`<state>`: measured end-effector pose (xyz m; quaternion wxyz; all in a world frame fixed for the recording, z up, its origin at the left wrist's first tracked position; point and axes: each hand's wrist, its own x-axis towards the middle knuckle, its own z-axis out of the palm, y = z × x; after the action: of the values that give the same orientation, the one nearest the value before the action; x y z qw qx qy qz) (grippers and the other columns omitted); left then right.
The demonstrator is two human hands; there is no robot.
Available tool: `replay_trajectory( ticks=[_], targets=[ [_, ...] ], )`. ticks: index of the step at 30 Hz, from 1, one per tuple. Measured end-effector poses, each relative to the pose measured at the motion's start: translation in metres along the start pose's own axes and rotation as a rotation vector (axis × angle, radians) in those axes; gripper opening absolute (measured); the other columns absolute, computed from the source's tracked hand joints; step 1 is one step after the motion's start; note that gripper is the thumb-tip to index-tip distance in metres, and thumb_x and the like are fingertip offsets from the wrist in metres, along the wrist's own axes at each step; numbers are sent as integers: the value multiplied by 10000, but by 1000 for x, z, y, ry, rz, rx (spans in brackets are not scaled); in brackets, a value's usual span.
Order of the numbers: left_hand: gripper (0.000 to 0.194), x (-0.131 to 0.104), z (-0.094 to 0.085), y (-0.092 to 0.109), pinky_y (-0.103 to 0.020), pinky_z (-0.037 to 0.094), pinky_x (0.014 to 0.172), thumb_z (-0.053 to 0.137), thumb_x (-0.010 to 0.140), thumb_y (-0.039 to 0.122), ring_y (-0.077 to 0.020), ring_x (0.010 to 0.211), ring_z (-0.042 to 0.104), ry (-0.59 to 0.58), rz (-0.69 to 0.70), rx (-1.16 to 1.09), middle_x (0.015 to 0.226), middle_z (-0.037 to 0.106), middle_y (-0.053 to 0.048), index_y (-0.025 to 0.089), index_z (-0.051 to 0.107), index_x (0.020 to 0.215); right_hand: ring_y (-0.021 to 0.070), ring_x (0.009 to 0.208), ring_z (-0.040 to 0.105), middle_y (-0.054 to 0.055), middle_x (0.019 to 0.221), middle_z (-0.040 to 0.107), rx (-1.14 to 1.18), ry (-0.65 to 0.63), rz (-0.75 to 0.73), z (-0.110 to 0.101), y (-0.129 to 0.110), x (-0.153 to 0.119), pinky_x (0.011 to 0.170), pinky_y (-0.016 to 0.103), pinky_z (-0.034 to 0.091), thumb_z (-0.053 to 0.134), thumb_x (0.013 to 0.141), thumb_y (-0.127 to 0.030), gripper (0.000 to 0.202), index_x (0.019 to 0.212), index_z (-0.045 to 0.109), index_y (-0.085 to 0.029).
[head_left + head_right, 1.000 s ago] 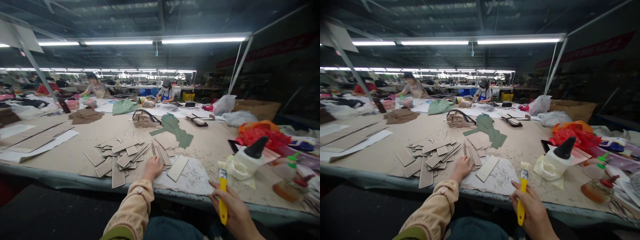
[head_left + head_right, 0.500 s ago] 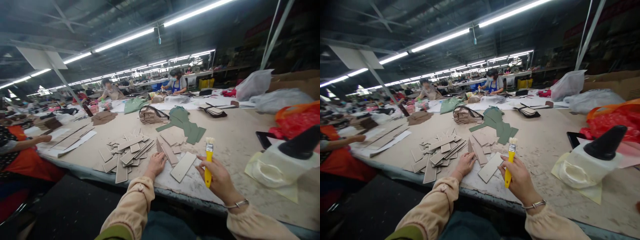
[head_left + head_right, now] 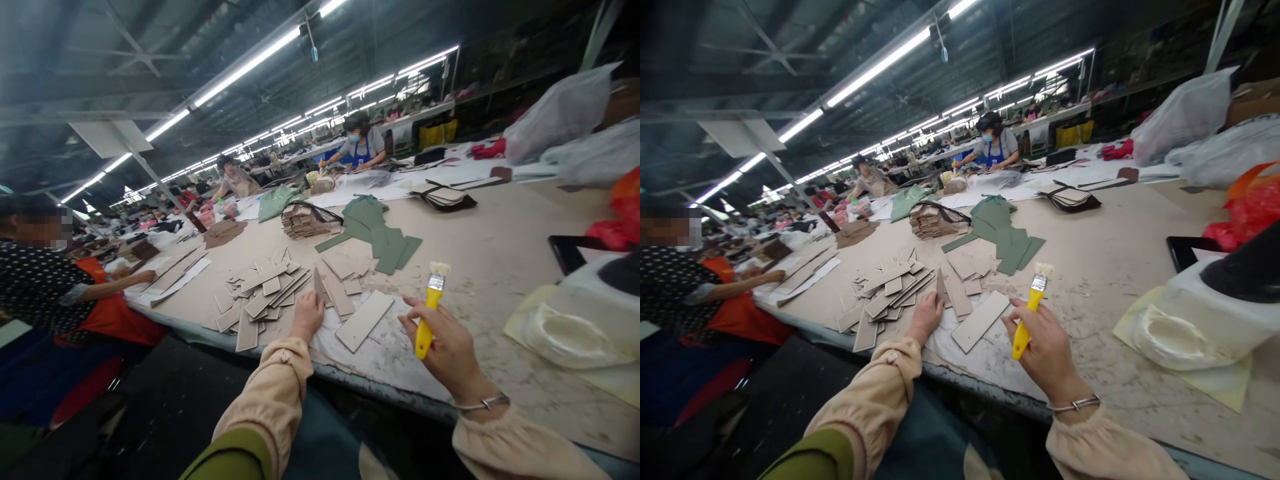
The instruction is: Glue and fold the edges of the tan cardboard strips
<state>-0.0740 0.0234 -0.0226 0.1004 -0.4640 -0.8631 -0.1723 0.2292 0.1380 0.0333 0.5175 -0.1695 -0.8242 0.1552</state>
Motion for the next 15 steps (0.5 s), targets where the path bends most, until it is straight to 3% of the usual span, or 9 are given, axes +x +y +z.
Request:
replay_trajectory(
  ticks=[5,8,15],
  targets=[
    [212,3,-4,7,-433,340,1008,547,839,278,-268,1135,485,-9,-109,-49,1121,597,-118,184,622,1013,233,997,622,94,1076,667,-5,8,-5,5,0,-3,850,391,506,596,854,-219,66,885,539,-213],
    [198,11,-8,9,-435,376,991,579,845,312,-252,1127,502,-34,-243,-91,1133,587,-106,177,631,981,232,994,622,95,1074,666,-1,3,-18,8,1,-5,843,386,509,590,857,-231,61,880,537,-213],
    [323,56,-9,3,-413,512,839,552,893,344,-204,991,586,-227,-569,-343,1162,574,-85,160,550,1158,204,918,638,81,1050,676,-24,-26,2,15,2,-10,793,348,533,571,871,-244,82,943,551,-209]
  ],
)
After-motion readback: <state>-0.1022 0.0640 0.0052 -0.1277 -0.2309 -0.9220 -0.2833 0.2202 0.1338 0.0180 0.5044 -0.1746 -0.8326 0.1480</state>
